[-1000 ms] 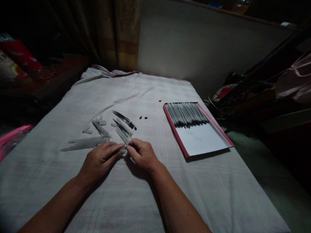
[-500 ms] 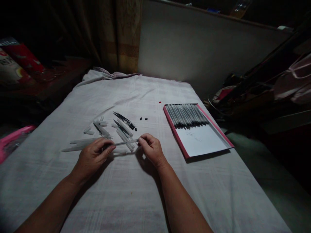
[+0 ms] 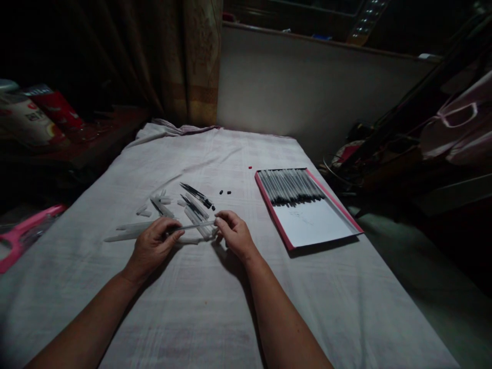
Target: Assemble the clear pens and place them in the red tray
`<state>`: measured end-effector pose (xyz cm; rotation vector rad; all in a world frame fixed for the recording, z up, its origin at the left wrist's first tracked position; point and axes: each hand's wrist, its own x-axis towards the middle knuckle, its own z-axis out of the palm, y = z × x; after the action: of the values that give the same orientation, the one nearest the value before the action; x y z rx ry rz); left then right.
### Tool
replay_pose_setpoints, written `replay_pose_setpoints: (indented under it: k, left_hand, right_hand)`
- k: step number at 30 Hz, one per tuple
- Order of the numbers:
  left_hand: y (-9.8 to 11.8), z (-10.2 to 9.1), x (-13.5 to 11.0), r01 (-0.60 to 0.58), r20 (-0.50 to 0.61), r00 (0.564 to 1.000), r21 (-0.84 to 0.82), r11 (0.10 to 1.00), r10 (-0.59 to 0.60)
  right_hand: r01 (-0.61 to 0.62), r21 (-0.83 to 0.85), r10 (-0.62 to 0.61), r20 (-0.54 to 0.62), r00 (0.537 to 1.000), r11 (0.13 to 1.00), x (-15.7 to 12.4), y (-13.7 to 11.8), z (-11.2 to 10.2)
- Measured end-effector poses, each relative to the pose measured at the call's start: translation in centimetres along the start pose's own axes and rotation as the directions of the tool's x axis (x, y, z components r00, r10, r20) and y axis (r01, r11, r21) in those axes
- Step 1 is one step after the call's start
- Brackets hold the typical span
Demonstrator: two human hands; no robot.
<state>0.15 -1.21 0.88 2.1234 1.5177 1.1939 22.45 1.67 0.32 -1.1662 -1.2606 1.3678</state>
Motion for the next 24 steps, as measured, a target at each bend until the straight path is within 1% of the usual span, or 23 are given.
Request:
replay_pose_setpoints:
  k: [2, 3, 5, 6, 7, 9, 10, 12, 13, 15, 17, 20, 24]
  left_hand:
    - [0.2, 0.1, 0.1, -0.029, 0.011, 1.0, 0.008, 1.0, 0.029]
    - [0.4, 0.2, 0.1, -0.051, 0.024, 0.998, 0.011, 0.999, 0.051]
    - [0.7, 0.2, 0.5, -0.096, 0.074, 0.993, 0.016, 0.995, 0.095]
    - [0.7, 0.2, 0.8, -0.114, 0.106, 0.988, 0.017, 0.993, 0.111]
    - [0.6, 0.0, 1.3, -0.124, 0.133, 0.984, 0.021, 0.992, 0.12]
    - [0.0, -0.5, 2.6, -0.117, 0.161, 0.981, 0.048, 0.992, 0.107]
    - [-0.5, -0.8, 3.4, -0.093, 0.155, 0.985, 0.089, 0.992, 0.078]
    - [-1.6, -1.5, 5.3, -0.047, 0.16, 0.987, 0.227, 0.973, 0.011]
    - [-2.2, -1.7, 6.2, -0.045, 0.197, 0.98, 0.309, 0.95, -0.017]
    - [-3.3, -1.9, 7.8, -0.085, 0.295, 0.954, 0.455, 0.886, -0.06]
    - [-4.0, -1.8, 9.1, -0.14, 0.378, 0.922, 0.538, 0.832, -0.089]
    - [-4.4, -1.2, 10.3, -0.168, 0.41, 0.907, 0.559, 0.812, -0.095]
    - [-3.8, -1.1, 10.5, -0.171, 0.4, 0.913, 0.555, 0.814, -0.081]
  right_hand:
    - [0.061, -0.04, -0.059, 0.053, 0.997, 0.997, -0.2, 0.1, 0.1]
    - [0.105, -0.086, -0.097, 0.089, 0.991, 0.991, -0.3, 0.1, 0.1]
    - [0.19, -0.196, -0.163, 0.146, 0.976, 0.962, -0.5, 0.1, 0.1]
    - [0.215, -0.247, -0.181, 0.153, 0.972, 0.945, -0.5, 0.1, -0.1]
    - [0.221, -0.29, -0.186, 0.144, 0.972, 0.931, -0.5, 0.1, -0.3]
    - [0.184, -0.331, -0.164, 0.09, 0.982, 0.926, -0.2, 0.2, -0.9]
    - [0.161, -0.331, -0.151, 0.054, 0.987, 0.93, -0.1, 0.2, -1.2]
    - [0.131, -0.311, -0.143, -0.017, 0.99, 0.941, 0.4, 0.4, -1.9]
    - [0.125, -0.295, -0.146, -0.05, 0.988, 0.947, 0.6, 0.5, -2.2]
    - [0.124, -0.263, -0.157, -0.106, 0.982, 0.957, 1.0, 0.7, -2.5]
    - [0.125, -0.241, -0.16, -0.132, 0.978, 0.962, 1.2, 0.9, -2.5]
    - [0.124, -0.229, -0.157, -0.134, 0.978, 0.966, 1.3, 1.2, -2.4]
    - [0.097, -0.18, -0.128, -0.167, 0.978, 0.979, 1.4, 1.2, -2.4]
